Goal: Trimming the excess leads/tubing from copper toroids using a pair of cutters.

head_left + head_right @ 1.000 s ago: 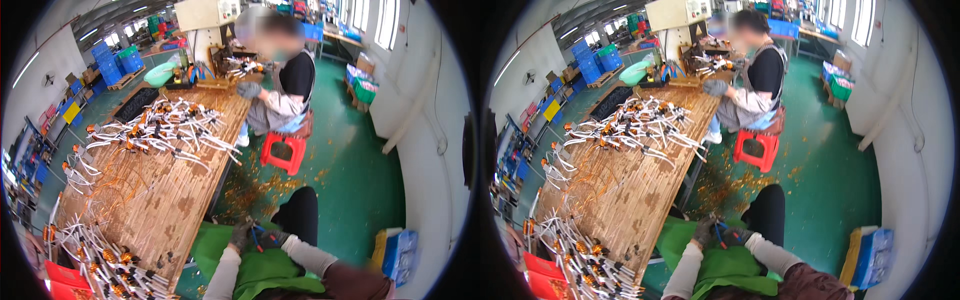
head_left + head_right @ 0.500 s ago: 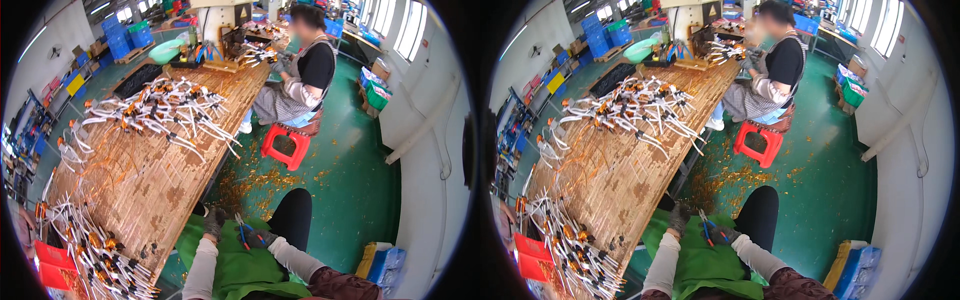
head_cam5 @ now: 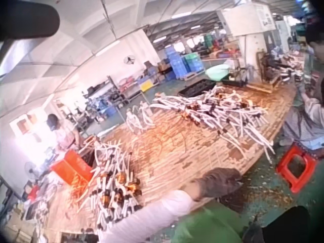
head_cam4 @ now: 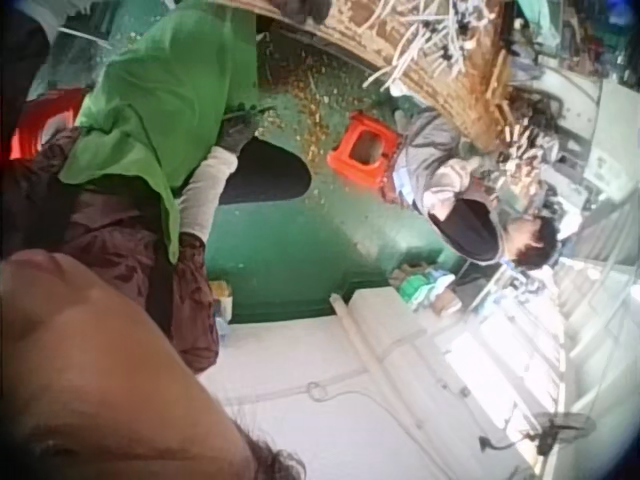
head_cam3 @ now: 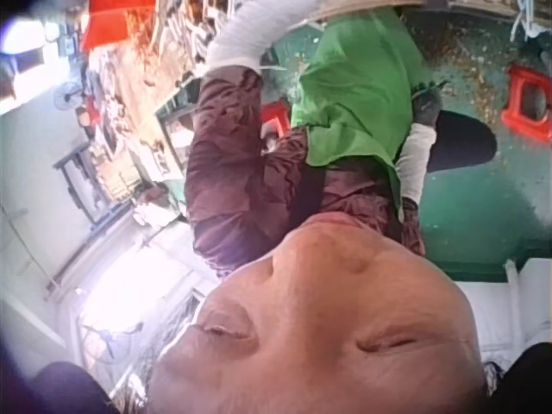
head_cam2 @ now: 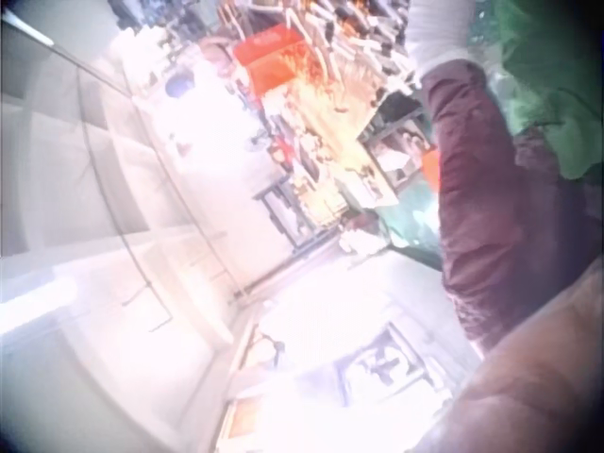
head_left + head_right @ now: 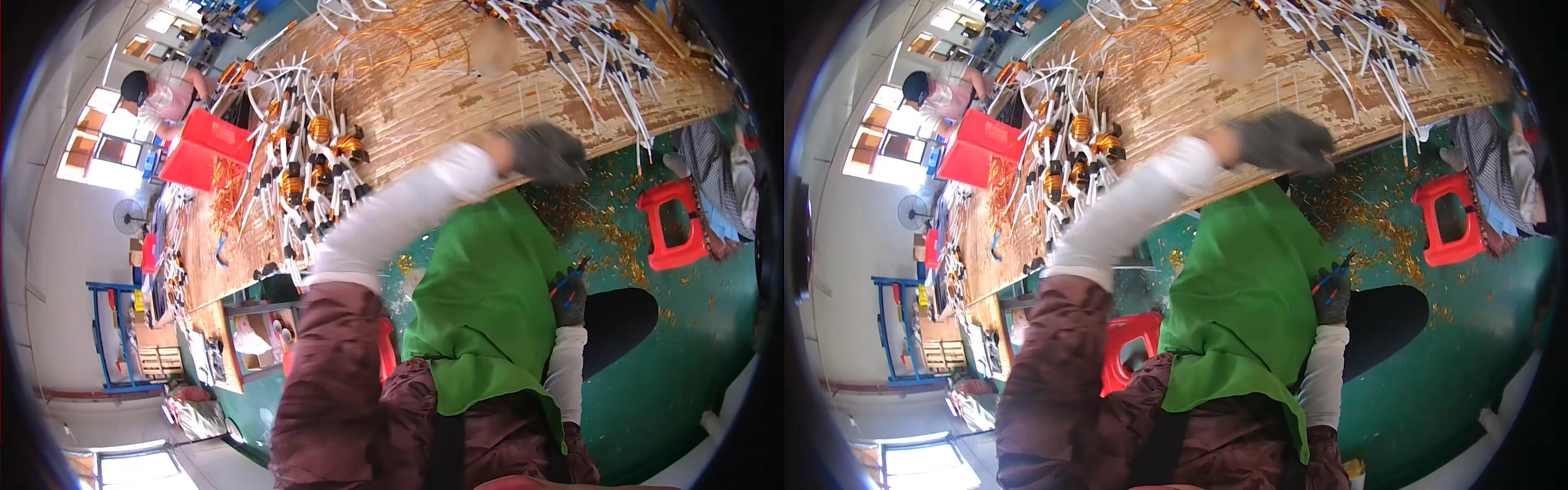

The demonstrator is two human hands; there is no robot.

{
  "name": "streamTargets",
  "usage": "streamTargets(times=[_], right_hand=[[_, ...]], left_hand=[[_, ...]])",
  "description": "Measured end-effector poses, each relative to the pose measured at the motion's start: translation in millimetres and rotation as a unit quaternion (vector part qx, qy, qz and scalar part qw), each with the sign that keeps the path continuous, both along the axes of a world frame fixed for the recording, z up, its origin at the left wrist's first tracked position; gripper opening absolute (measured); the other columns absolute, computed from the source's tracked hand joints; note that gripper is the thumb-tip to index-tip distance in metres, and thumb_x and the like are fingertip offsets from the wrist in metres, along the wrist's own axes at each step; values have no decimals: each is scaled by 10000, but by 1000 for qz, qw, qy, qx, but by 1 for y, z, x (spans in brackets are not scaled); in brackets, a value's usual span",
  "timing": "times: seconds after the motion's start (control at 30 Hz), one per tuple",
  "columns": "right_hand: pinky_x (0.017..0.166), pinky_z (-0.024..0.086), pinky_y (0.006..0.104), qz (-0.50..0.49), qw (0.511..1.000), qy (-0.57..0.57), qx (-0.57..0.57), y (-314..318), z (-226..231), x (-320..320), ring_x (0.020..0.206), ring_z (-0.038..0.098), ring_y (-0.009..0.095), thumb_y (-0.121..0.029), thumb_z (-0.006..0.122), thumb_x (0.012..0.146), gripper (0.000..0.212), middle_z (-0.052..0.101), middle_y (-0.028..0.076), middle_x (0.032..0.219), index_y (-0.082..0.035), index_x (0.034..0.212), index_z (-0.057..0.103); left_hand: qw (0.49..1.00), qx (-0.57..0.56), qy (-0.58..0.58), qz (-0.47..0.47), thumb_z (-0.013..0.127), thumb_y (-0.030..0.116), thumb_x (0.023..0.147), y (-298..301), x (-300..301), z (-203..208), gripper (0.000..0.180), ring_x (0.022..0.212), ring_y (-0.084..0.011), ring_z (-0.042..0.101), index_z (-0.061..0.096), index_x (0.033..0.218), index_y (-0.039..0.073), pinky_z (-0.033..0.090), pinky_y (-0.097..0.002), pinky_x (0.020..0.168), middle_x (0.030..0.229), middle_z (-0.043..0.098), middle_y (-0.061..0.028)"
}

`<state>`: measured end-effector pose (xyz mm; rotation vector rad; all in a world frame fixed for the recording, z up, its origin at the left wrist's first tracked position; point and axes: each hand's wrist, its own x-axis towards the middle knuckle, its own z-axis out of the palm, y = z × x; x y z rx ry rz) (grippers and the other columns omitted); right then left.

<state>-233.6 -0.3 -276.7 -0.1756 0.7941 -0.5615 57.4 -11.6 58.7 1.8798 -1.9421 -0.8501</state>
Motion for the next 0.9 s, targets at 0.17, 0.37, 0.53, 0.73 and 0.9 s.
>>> streamTargets(times=[0.17,0.37,0.53,0.73,0.9], right_hand=[[770,424,358,-23,1000,0,12,2,6,0,849,494,229,-267,611,778,444,497,120,1003,-130,1174,465],[778,431,365,-18,999,46,18,-4,-13,-12,863,506,231,-272,619,763,396,519,104,1004,-114,1107,504],[668,487,386,0,998,36,48,-5,-22,-10,741,571,251,-233,642,755,314,569,85,826,-104,1018,529],[625,494,369,-10,996,59,69,0,-20,-2,689,574,245,-242,650,772,273,574,79,771,-111,982,534],[622,500,372,4,997,-5,75,-3,-47,-12,687,582,244,-254,628,803,267,578,74,782,-106,1005,536]], left_hand=[[952,-62,-271,131,541,191,844,119,161,86,286,944,-270,583,584,1048,-3,458,-333,834,1012,612,-144],[786,108,-267,547,572,438,785,244,305,-15,559,989,-283,590,533,1163,27,444,-331,861,1071,603,-198],[717,149,-344,588,622,498,677,226,269,-49,650,1041,-371,544,513,1165,81,430,-407,891,1124,560,-232],[693,170,-419,561,593,420,717,227,260,-37,586,1043,-365,547,480,1215,133,450,-430,865,1135,560,-210],[699,-29,-381,604,644,366,675,259,288,-75,533,923,-367,591,537,1143,135,470,-425,801,1008,617,-170]])
